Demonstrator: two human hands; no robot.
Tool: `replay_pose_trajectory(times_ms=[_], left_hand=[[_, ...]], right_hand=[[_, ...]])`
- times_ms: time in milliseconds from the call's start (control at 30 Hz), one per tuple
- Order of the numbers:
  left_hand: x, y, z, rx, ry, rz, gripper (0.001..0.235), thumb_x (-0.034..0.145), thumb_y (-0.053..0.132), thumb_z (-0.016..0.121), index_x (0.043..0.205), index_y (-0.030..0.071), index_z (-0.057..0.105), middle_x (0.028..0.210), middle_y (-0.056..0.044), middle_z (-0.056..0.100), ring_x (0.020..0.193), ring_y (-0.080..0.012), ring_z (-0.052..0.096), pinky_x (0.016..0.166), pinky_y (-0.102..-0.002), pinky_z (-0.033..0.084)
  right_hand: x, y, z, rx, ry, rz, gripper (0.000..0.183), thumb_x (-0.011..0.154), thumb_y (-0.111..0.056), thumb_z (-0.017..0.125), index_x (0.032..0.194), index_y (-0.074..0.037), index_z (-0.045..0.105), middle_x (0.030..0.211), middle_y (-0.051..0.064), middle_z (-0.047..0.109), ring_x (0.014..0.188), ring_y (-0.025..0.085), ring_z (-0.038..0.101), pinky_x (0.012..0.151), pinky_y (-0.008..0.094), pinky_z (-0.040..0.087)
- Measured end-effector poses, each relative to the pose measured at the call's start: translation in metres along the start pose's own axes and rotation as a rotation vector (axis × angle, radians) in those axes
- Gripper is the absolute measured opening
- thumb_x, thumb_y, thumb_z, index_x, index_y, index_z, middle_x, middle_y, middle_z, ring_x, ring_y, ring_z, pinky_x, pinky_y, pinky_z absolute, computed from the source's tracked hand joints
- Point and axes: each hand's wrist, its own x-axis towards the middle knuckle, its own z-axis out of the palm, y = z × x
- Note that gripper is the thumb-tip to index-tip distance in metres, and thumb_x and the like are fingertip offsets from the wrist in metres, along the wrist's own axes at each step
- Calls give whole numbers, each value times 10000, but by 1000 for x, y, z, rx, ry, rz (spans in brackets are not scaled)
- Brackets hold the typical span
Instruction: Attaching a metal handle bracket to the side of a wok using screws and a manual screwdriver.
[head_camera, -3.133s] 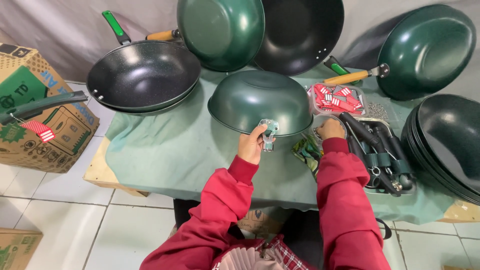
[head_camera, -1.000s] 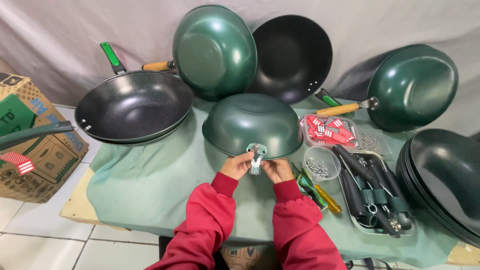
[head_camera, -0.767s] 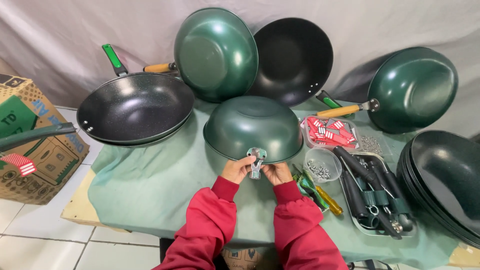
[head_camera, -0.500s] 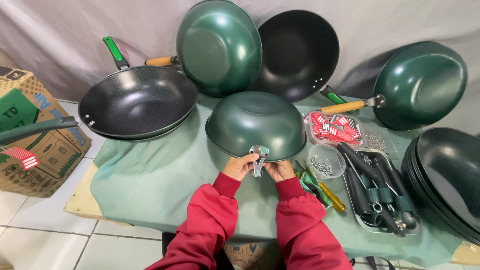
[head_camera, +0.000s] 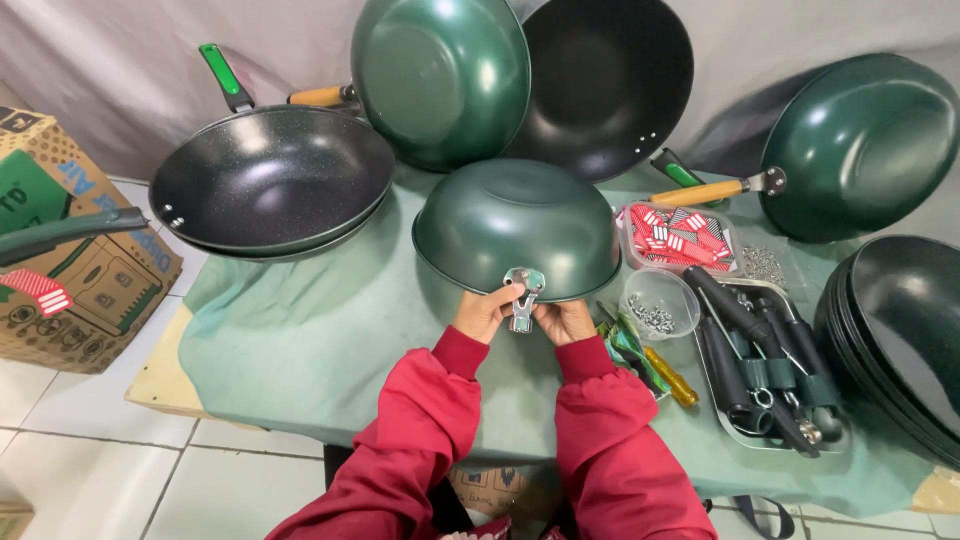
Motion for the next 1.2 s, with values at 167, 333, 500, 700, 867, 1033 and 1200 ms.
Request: replay_pose_trajectory(times_ms=[167,333,500,700,867,1033,1200], left_hand=[[14,-23,-20,5,37,20,491,786,-102,799,1241,32,673,989,-102,760,722,-225,762,599,-331,680],[-8,5,12,34,53,25,416,770,-95,813,1148,33,693,863,-61,734,637,-175,738,553,-278,662],[-11,10,14,92,60,20,380,768,-83,812,1114,32,703,835,-50,735,628,-159,737,540,-256,657],[-15,13,20,118,73,1,380,761,-71,826,1105,35,703,813,-50,730,618,-162,736,535,-257,656],[-13,12,18,108,76,-7,393,755,-61,840,1107,47,702,824,-49,734,622,-169,741,544,-270,661],[-3,1,5,99,79,-11,400,755,-59,841,1111,51,695,833,-44,734,632,-171,745,555,-275,665],[-1,-8,0,49,73,-26,440,763,-64,839,1163,71,711,926,-59,766,707,-203,767,613,-298,670]], right_hand=[[-1,3,-1,9,13,3,417,736,154,704,1115,-19,692,993,162,767,819,373,765,649,445,665],[-1,5,-2,25,39,6,477,729,159,709,1172,-15,690,1074,156,766,951,388,755,789,510,663],[6,10,-23,53,69,-13,487,729,176,708,1174,-19,689,1103,158,763,992,378,748,861,495,657],[8,16,-28,50,74,-29,586,699,170,729,1236,-56,672,1172,112,746,1069,345,729,972,535,612],[8,17,-30,29,70,-22,587,697,161,733,1236,-64,672,1175,105,745,1075,339,728,983,551,603],[9,21,-33,12,78,-6,586,698,128,752,1240,-85,680,1178,93,749,1083,328,728,1000,567,589],[5,13,-22,-58,82,-20,540,701,87,770,1207,-85,695,1120,58,751,1028,282,737,985,517,602]])
